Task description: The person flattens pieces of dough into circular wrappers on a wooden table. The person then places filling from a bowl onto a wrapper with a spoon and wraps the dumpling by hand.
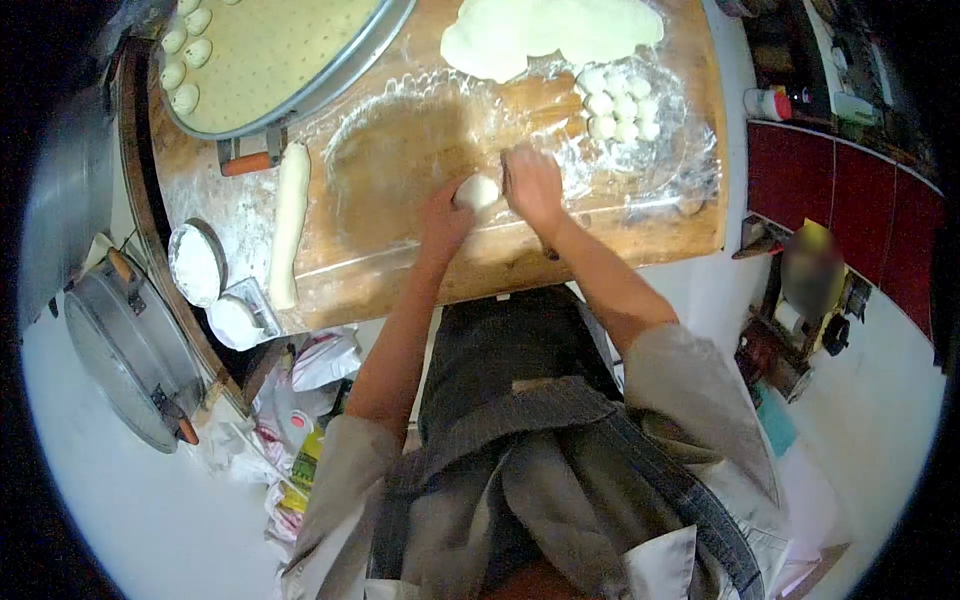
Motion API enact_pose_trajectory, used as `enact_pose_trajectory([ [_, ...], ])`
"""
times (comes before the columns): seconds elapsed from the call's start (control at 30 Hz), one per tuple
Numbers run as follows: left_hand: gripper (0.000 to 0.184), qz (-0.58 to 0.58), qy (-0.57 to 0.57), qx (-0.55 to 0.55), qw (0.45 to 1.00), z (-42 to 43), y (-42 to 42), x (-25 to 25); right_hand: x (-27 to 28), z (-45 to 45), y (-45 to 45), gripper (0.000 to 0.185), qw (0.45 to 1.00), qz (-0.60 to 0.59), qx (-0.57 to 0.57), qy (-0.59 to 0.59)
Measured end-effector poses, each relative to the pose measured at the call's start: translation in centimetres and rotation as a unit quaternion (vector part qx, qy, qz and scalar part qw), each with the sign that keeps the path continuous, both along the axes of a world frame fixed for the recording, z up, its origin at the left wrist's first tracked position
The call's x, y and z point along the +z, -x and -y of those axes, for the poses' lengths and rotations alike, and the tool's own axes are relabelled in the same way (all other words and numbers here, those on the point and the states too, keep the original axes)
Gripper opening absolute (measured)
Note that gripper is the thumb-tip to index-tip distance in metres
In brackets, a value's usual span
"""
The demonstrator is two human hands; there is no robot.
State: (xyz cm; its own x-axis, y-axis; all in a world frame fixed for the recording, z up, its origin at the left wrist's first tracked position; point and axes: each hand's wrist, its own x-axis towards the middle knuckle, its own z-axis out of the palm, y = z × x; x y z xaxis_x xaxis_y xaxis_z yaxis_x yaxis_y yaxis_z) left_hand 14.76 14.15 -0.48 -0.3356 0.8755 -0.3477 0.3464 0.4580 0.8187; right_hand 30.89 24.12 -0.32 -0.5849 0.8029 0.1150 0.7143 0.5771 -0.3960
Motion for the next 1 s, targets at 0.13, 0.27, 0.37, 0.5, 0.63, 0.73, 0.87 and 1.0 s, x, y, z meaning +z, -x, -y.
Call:
enact_pose_trajectory([
  [0.13,0.028,-0.184,-0.027,-0.133,0.974,-3.0,-0.2,0.6,0.8,-3.5,3.7,0.007,0.998,-0.026,-0.053,0.008],
  [0.27,0.028,-0.012,0.009,-0.035,0.999,-2.6,1.9,-2.6,-0.1,3.9,-2.4,0.011,0.999,0.005,0.014,0.036],
  [0.37,0.032,0.145,0.034,0.012,0.989,0.3,1.4,-1.3,-0.3,3.0,-0.6,0.009,0.999,0.031,0.002,0.027],
  [0.5,0.030,-0.054,-0.002,-0.079,0.995,-4.0,1.1,1.5,-0.3,-1.7,5.1,0.007,0.994,-0.028,-0.108,0.023],
  [0.63,0.021,-0.026,-0.031,-0.015,0.999,-3.6,2.8,0.2,0.5,-0.4,3.7,0.012,0.996,0.014,-0.075,0.038],
  [0.73,0.019,0.037,-0.013,0.046,0.998,-2.0,4.5,-0.7,1.7,1.8,1.3,0.009,0.997,0.010,-0.046,0.059],
  [0.87,0.022,-0.125,-0.078,-0.006,0.989,1.1,3.7,1.4,1.4,-0.8,4.8,0.011,0.995,0.020,-0.098,0.020],
  [1.0,0.024,-0.165,-0.012,-0.082,0.983,-2.4,4.8,-0.6,1.1,-3.5,6.9,0.011,0.996,0.006,-0.084,-0.002],
])
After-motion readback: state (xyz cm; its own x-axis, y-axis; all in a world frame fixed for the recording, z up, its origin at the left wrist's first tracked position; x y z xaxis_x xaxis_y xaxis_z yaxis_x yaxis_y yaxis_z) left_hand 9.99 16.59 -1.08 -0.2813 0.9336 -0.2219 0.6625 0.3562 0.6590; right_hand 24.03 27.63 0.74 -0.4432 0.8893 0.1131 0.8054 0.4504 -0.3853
